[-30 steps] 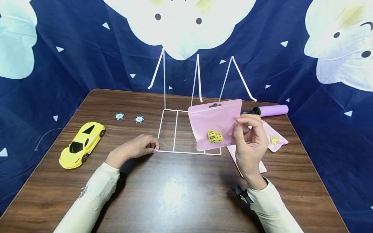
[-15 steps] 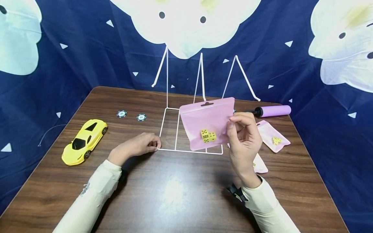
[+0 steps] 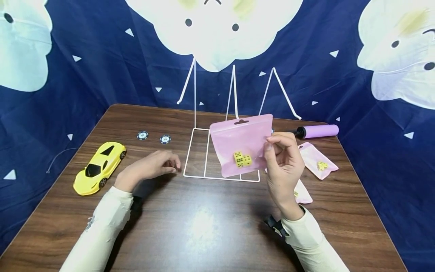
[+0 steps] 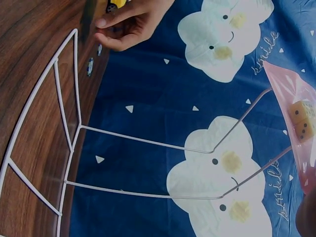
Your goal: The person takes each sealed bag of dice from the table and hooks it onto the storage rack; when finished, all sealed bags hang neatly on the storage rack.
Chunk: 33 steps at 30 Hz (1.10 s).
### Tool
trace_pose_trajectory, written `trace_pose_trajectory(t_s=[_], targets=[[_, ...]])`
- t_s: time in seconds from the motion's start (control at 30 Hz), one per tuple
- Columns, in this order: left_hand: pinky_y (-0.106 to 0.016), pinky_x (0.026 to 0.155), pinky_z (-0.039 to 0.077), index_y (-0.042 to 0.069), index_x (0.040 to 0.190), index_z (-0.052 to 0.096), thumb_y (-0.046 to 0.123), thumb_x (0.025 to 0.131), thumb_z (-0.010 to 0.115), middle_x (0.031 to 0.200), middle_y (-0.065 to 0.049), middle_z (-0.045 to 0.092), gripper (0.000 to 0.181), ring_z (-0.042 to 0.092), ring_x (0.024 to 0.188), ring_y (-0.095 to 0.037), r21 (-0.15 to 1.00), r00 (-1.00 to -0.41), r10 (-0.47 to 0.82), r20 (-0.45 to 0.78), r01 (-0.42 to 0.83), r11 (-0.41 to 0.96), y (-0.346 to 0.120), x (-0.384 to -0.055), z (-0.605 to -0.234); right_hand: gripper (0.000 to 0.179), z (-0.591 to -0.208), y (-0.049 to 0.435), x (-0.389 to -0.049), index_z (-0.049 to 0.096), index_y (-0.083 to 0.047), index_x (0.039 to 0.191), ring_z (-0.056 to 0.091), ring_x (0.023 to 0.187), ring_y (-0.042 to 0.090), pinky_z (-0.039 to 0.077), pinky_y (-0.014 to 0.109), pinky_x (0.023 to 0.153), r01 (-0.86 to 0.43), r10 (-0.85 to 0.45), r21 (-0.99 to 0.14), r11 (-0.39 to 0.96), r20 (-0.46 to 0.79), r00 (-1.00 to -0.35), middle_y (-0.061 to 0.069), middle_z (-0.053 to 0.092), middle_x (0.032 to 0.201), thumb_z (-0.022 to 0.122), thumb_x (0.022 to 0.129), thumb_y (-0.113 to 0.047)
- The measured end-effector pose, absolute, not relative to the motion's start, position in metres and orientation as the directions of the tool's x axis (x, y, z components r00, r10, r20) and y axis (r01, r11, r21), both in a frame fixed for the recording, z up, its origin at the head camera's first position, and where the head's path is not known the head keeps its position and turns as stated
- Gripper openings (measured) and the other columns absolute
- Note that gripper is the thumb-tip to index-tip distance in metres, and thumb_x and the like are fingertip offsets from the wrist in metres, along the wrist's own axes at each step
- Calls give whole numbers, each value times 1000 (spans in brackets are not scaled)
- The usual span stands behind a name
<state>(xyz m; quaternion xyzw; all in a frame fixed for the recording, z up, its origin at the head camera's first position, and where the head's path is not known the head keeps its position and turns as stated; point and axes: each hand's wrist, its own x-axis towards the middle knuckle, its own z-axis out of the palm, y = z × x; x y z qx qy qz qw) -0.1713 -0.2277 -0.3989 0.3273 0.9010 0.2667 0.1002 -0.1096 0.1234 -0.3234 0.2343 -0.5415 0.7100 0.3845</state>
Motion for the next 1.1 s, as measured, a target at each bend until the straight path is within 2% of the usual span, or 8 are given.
trace_pose_trajectory(t_s=[0.13, 0.3, 0.53, 0.93, 1.1], targets=[[-46, 83, 56, 8, 103, 72, 1, 98, 77, 99, -1, 73, 10, 67, 91, -17, 540, -799, 602, 7, 509, 670, -241, -171, -384, 11, -322, 123, -110, 64, 20, 104, 58, 87, 14, 49, 17, 71, -801, 293, -587, -120, 750, -594, 11, 63, 105, 61, 94, 16], [-43, 80, 56, 6, 106, 73, 1, 98, 77, 97, 2, 70, 11, 66, 87, -16, 532, -832, 555, 29, 483, 696, -255, -170, -363, 12, -321, 122, -110, 68, 16, 105, 58, 85, 13, 50, 17, 71, -800, 279, -589, -119, 753, -596, 11, 64, 106, 61, 94, 16], [-39, 80, 57, 10, 106, 74, 2, 95, 82, 97, 0, 66, 15, 65, 89, -15, 505, -821, 561, 107, 531, 681, -267, -168, -343, 13, -325, 120, -110, 68, 16, 107, 58, 79, 10, 49, 17, 68, -796, 273, -593, -119, 751, -600, 9, 63, 106, 61, 96, 15], [-37, 79, 50, 17, 108, 77, 3, 93, 83, 100, 1, 62, 21, 59, 90, -17, 421, -831, 514, 214, 553, 719, -273, -160, -316, 14, -328, 115, -116, 69, 14, 107, 57, 83, 11, 50, 18, 71, -799, 284, -589, -121, 751, -597, 8, 63, 107, 62, 96, 13], [-34, 77, 48, 16, 108, 76, 5, 94, 83, 99, 0, 62, 20, 57, 88, -15, 393, -830, 505, 236, 557, 732, -276, -159, -313, 13, -330, 112, -118, 66, 18, 107, 58, 86, 12, 50, 18, 72, -794, 280, -598, -108, 748, -601, 6, 63, 107, 63, 95, 14]])
